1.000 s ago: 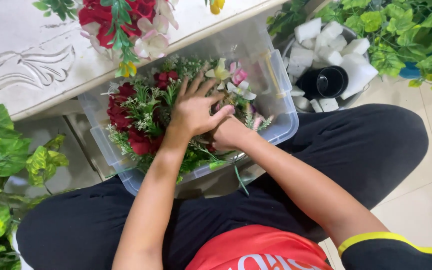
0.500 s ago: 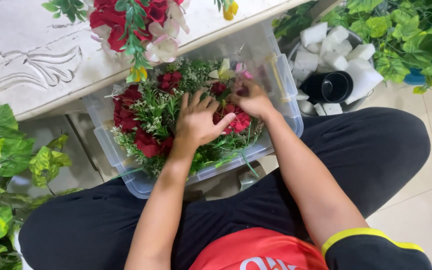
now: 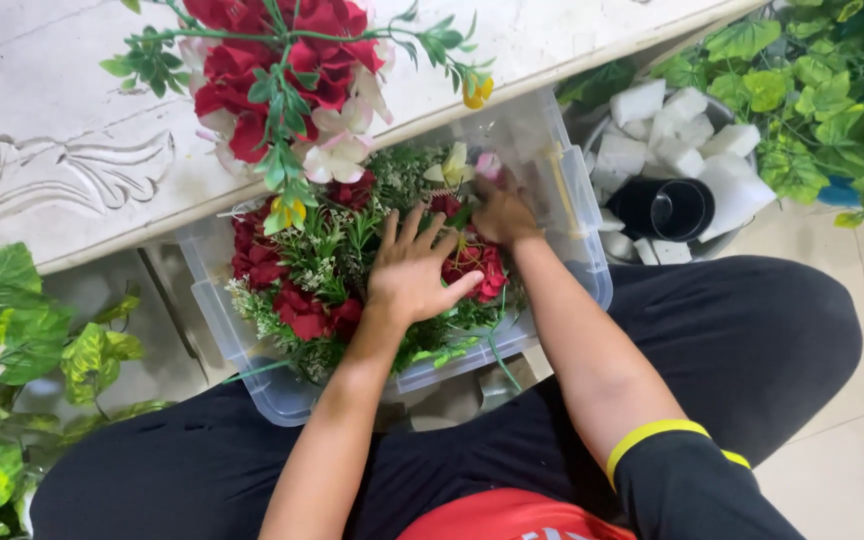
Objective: The person is selecting artificial flowers from a storage bin and arranging them on a small table to create a bouquet.
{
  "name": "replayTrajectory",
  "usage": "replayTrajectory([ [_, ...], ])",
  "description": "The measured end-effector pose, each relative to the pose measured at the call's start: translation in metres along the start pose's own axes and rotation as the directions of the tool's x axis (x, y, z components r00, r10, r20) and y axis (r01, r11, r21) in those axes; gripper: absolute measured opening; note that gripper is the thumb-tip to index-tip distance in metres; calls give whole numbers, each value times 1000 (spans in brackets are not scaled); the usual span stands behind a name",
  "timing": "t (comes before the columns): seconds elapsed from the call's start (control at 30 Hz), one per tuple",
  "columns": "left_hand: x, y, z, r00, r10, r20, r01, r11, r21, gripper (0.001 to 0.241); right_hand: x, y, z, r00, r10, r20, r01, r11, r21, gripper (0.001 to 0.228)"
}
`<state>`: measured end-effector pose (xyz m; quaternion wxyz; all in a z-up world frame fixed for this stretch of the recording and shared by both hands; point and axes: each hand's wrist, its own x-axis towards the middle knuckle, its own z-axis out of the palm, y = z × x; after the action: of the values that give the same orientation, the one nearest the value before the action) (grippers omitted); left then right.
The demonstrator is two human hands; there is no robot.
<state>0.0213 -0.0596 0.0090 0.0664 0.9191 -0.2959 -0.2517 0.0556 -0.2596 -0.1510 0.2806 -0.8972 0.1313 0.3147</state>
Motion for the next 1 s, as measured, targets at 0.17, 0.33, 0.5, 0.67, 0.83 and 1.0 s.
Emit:
replayTrajectory([
  [0.17,-3,2,-20,998,-25,56,28,999,-45,82,-7,4,7,969,-82,-232,96,994,47,44],
  [0.33,-8,2,-9,926,-75,-370,27,991,-132,71,-49,-38,-43,802,-119,-585,335,901,276,17],
  [0.5,-13,4,-23,655,-128,-745,-115,957,-265,37,-66,-57,-82,855,96,-510,334,651,682,30],
  [0.67,-31,14,-57,583,-158,-797,-242,903,-356,32,-106,-86,-119,848,17,-530,461,470,753,17],
  [0.83,-53,19,-87,506,-207,-837,-296,870,-395,32,-157,-111,-143,853,-81,-516,506,372,778,17],
  [1.0,-81,22,-126,396,-74,-915,-212,963,-169,14,-207,-135,-162,842,-272,-466,539,404,739,20],
])
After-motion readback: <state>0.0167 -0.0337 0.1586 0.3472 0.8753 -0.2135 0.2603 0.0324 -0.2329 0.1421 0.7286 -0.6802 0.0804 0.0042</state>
